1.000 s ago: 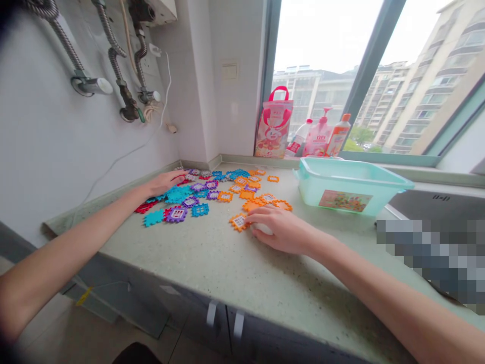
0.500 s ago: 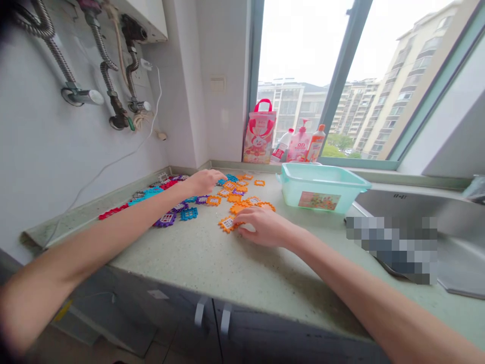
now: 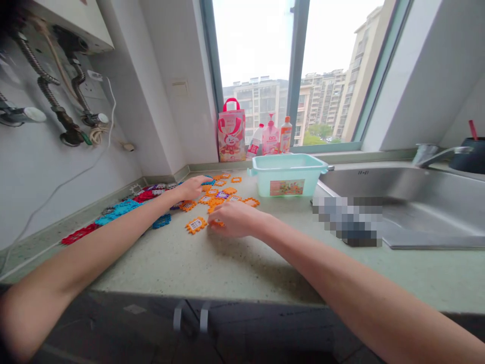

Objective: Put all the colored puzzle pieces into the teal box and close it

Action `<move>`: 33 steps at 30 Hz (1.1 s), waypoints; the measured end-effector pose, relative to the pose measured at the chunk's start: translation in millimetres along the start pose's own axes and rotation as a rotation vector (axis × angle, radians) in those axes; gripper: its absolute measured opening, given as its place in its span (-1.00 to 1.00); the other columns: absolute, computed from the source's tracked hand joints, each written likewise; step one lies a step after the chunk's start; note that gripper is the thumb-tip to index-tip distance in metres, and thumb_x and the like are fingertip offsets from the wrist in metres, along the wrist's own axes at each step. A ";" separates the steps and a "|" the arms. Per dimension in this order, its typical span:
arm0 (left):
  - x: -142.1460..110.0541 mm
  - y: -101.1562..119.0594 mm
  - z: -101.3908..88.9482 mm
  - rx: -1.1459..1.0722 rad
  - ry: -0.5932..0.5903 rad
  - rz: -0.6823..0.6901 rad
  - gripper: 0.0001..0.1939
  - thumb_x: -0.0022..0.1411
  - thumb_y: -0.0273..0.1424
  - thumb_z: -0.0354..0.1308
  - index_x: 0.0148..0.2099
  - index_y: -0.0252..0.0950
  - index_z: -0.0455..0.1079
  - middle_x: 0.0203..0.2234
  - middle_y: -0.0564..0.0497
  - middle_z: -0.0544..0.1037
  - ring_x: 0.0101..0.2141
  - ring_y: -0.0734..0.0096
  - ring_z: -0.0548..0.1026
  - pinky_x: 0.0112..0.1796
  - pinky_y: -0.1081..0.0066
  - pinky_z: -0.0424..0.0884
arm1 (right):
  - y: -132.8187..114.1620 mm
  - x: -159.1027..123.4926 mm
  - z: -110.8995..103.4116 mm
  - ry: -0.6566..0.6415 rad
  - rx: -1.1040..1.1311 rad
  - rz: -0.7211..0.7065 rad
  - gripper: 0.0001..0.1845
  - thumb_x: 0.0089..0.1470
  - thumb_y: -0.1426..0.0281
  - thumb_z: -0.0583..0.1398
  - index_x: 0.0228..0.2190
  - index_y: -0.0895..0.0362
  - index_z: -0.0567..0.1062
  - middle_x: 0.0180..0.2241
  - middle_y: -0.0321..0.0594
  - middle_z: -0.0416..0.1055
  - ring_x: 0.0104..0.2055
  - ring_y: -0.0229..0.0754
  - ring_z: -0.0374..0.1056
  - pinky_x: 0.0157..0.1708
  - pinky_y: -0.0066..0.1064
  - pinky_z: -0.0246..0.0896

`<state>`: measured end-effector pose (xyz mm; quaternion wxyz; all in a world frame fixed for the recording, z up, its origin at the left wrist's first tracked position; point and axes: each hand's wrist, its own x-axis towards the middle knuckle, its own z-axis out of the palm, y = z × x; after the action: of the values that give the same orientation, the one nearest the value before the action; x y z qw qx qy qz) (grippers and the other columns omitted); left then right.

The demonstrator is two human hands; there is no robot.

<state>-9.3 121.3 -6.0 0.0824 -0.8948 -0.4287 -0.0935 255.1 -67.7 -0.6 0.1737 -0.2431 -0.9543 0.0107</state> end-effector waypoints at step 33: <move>38.5 -26.3 -11.6 0.023 -0.193 -0.271 -0.23 0.39 0.14 0.02 0.43 -0.22 0.40 0.36 -0.19 0.46 0.32 0.00 0.43 0.32 0.20 0.30 | 1.3 0.5 2.2 -0.008 -0.008 -0.017 -0.82 0.29 0.46 0.26 -0.14 0.11 0.68 -0.13 -0.11 0.67 -0.10 -0.08 0.56 -0.13 -0.32 0.32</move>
<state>-7.3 163.9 16.2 0.0376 -0.8327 -0.5523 -0.0127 254.5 -66.3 -2.7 0.1692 -0.2357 -0.9570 0.0066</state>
